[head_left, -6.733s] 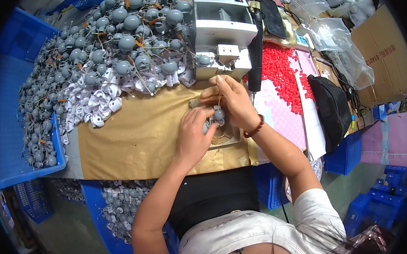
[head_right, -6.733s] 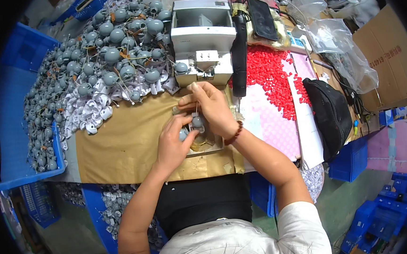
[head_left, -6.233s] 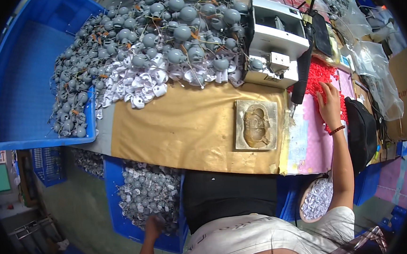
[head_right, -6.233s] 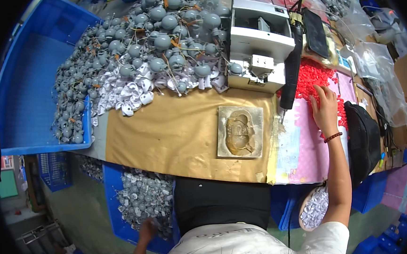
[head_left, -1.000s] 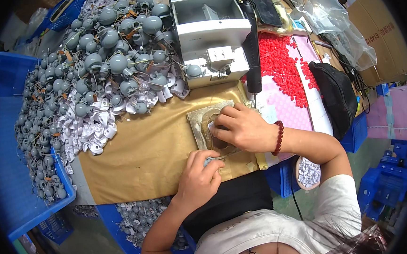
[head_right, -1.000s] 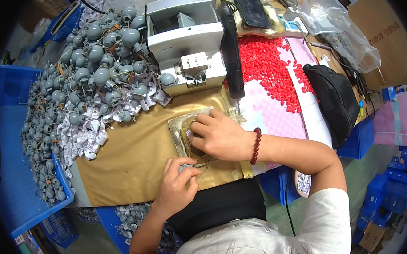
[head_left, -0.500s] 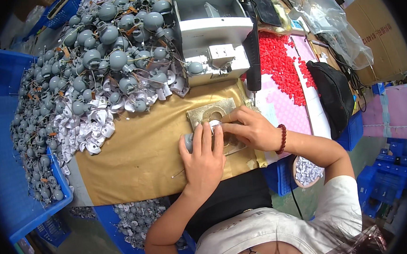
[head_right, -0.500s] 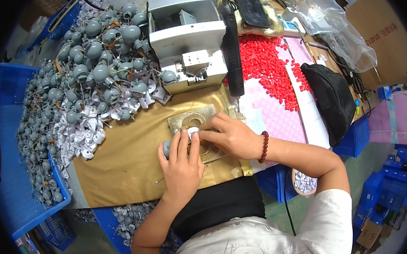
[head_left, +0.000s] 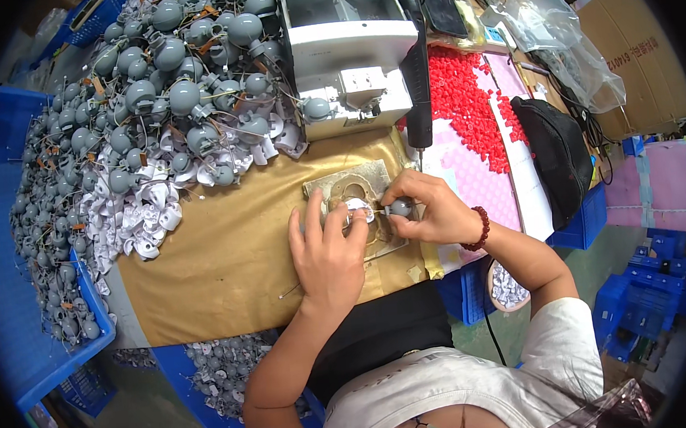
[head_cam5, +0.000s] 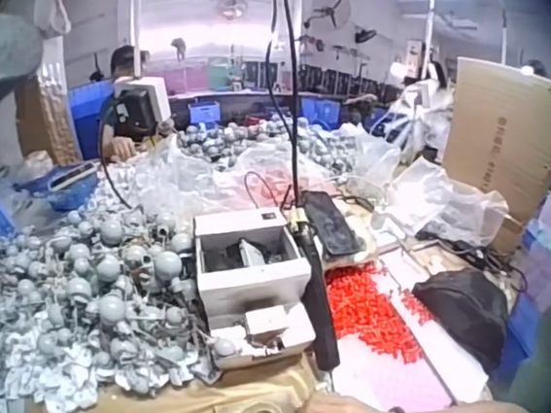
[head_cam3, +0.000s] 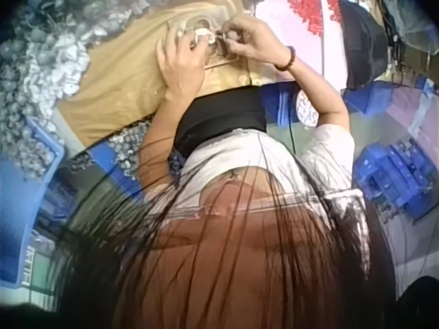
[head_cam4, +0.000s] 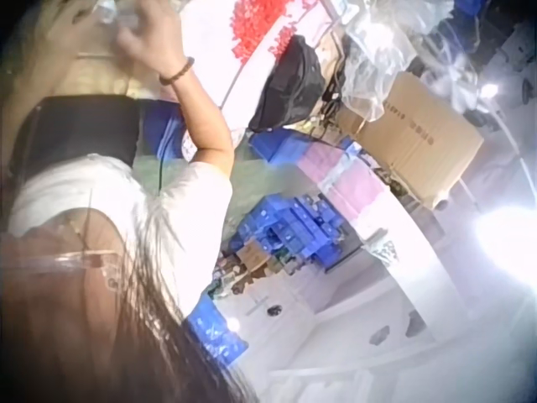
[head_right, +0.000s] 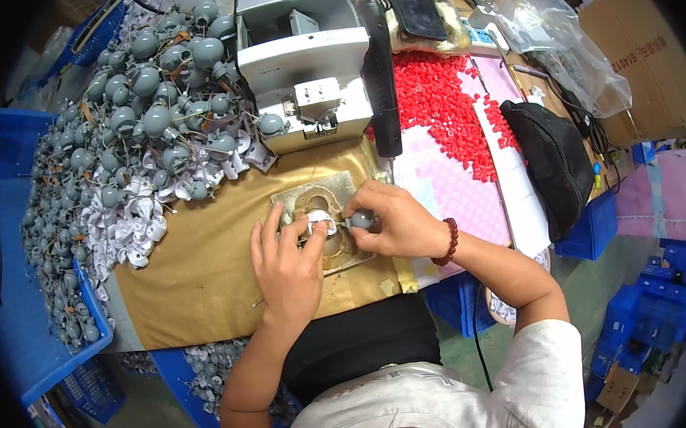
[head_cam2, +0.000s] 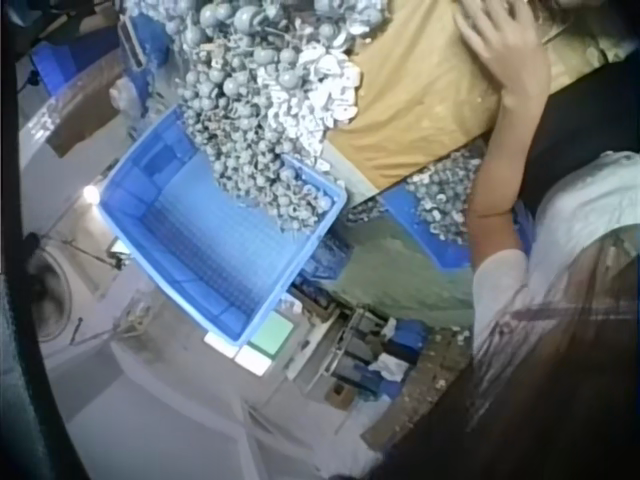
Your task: Assemble small plastic spherical toy parts using a powered assembly tool at a workshop bench.
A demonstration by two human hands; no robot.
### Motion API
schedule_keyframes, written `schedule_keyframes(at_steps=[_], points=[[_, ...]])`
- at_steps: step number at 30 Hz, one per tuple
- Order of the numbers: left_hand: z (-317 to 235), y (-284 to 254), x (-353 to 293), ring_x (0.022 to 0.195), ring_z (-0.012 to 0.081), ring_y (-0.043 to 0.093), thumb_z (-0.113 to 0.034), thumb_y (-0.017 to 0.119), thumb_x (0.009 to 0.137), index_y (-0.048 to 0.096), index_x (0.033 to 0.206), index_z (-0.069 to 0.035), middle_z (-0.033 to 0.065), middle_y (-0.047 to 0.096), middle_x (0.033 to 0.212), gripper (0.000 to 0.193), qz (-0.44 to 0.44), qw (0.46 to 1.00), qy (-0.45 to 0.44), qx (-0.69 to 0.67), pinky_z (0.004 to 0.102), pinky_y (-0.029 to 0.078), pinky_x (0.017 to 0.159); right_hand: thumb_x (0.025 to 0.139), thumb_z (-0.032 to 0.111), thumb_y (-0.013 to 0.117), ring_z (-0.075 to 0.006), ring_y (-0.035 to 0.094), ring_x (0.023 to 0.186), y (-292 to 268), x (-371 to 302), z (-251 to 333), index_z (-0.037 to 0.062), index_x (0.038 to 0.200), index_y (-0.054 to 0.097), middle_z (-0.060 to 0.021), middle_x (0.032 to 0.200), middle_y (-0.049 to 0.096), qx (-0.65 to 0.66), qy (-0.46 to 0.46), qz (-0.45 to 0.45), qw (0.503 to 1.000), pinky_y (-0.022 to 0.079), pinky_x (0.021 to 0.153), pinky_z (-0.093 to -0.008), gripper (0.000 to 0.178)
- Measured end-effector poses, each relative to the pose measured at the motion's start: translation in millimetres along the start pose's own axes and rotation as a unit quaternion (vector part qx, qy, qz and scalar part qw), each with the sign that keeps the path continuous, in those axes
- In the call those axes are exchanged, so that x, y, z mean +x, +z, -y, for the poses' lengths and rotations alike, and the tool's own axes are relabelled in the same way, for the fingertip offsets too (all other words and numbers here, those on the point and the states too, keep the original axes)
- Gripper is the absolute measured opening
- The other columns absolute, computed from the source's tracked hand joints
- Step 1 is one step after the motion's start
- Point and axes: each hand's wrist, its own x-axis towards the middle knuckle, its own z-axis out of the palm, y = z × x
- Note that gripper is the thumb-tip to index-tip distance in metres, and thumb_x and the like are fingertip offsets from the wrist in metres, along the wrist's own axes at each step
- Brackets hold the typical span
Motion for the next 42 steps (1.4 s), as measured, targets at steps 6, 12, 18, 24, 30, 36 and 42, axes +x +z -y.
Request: schedule_keyframes(at_steps=[6,12,18,24,30,36,42], points=[[3,3,-3,0.123,0.0353,0.056,-0.013,0.065,0.086,0.073,0.097,-0.010,0.0078,0.065,0.103,0.014,-0.011,1.000,-0.001,-0.014,0.0570,0.044,0.101,0.080,-0.005,0.068,-0.0179,0.063,0.098,-8,-7,-10,0.0019,0.109,0.063,-0.0072,0.104,0.061,0.093,-0.006,-0.056,0.994,0.054,0.087,-0.0299,0.030],[2,3,-2,0.121,0.0346,0.058,-0.008,0.069,0.083,0.073,0.095,-0.009,0.0072,0.065,0.102,0.013,-0.014,1.000,-0.001,-0.018,0.0561,0.044,0.101,0.085,-0.008,0.072,-0.0166,0.059,0.116,3,22,-8,-0.0003,0.121,0.056,-0.0088,0.123,0.058,0.518,0.071,0.012,0.852,0.053,0.097,-0.0312,0.040],[6,7,-4,0.119,0.0340,0.060,-0.007,0.075,0.079,0.073,0.090,-0.009,0.0063,0.065,0.099,0.011,-0.035,0.999,-0.005,-0.032,0.0538,0.044,0.102,0.082,0.006,0.083,-0.0135,0.068,0.088,-7,41,1,-0.0026,0.114,0.063,-0.0082,0.096,0.072,0.254,0.104,0.114,0.955,0.055,0.081,-0.0274,0.040],[11,7,-4,0.117,0.0326,0.061,-0.008,0.078,0.077,0.074,0.089,-0.010,0.0056,0.065,0.097,0.013,-0.033,0.997,-0.012,-0.071,0.0530,0.045,0.102,0.080,0.016,0.085,-0.0247,0.064,0.079,5,44,5,-0.0001,0.105,0.064,-0.0110,0.090,0.064,-0.085,-0.073,-0.007,0.994,0.051,0.070,-0.0343,0.036],[11,3,-2,0.117,0.0319,0.061,-0.008,0.078,0.078,0.074,0.091,-0.010,0.0057,0.065,0.097,0.013,-0.007,0.996,-0.023,-0.085,0.0539,0.042,0.103,0.082,0.019,0.081,-0.0320,0.064,0.086,14,35,11,0.0035,0.106,0.062,-0.0134,0.094,0.064,-0.094,-0.025,-0.034,0.995,0.051,0.073,-0.0392,0.035],[11,3,1,0.117,0.0325,0.061,-0.008,0.077,0.079,0.073,0.093,-0.009,0.0067,0.065,0.098,0.015,0.002,0.996,-0.014,-0.084,0.0542,0.041,0.103,0.083,0.020,0.080,-0.0278,0.064,0.081,34,20,-6,0.0064,0.114,0.061,-0.0106,0.092,0.063,-0.064,-0.049,-0.118,0.990,0.052,0.067,-0.0365,0.039],[10,-4,16,0.120,0.0349,0.056,-0.008,0.075,0.077,0.067,0.107,-0.007,0.0109,0.063,0.106,0.031,0.033,0.988,-0.081,-0.130,0.0497,0.041,0.103,0.083,0.021,0.080,-0.0276,0.064,0.080,30,27,4,0.0068,0.120,0.059,-0.0104,0.093,0.062,-0.079,-0.018,-0.110,0.991,0.052,0.068,-0.0362,0.045]])
